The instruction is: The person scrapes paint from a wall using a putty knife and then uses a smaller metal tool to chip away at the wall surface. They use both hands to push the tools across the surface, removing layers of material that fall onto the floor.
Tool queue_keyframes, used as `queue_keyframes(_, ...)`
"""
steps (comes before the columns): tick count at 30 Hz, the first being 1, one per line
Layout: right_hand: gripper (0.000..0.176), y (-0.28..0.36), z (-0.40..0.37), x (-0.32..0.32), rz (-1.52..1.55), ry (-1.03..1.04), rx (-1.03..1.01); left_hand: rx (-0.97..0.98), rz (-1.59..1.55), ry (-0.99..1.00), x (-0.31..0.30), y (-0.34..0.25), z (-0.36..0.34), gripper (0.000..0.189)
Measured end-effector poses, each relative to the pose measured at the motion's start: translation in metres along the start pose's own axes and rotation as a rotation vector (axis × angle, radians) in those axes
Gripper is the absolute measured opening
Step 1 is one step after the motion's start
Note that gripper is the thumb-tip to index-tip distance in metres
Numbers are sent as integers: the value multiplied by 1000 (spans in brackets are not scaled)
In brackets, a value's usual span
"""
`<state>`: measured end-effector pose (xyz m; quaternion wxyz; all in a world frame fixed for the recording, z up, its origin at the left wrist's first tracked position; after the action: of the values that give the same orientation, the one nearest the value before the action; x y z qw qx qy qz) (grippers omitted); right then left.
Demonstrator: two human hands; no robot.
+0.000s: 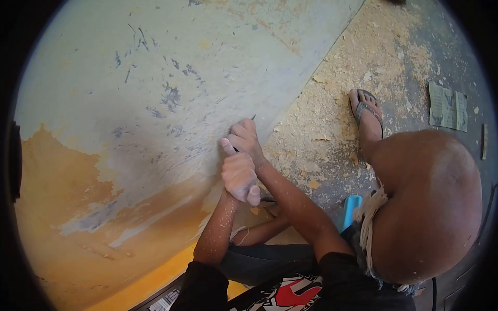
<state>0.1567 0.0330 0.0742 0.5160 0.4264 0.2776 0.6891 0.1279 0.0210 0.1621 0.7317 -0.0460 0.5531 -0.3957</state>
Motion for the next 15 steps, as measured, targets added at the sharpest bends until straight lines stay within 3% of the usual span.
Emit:
queue_keyframes(2, 34, -12, 0, -7, -30, -36, 25, 79, -3, -52, 5, -8, 11, 40)
queue_keyframes(5, 33, -24, -4, -4, -95, 58, 111, -12, 22, -14, 11, 14, -18, 39)
queue_keyframes(7, 39, 7, -12, 1, 20, -9, -22, 41, -12, -20, -2, -18, -15, 39)
queue_keyframes(9, 27, 43, -18, 22, 64, 133, -51, 60, -4, -2, -30, -47, -23, 41)
queue_keyframes(11, 25, 83, -7, 36, 179, 146, -114, 121, 66, -179, -66, -73, -26, 46)
queue_keyframes(15, 20, 129, 9, 52, 355, 195, -238, 90, 136, -60, -102, -99, -29, 51)
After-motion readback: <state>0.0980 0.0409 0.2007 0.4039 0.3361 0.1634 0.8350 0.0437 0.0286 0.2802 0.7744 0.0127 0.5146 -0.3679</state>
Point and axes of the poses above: each hand's wrist, its own z-axis towards the middle knuckle, its own x-axis out of the palm, y = z × x, the point moved 9 cm from there along z, towards the middle knuckle, and after that the axes turned 5 degrees about z, right-handed, at the moved point
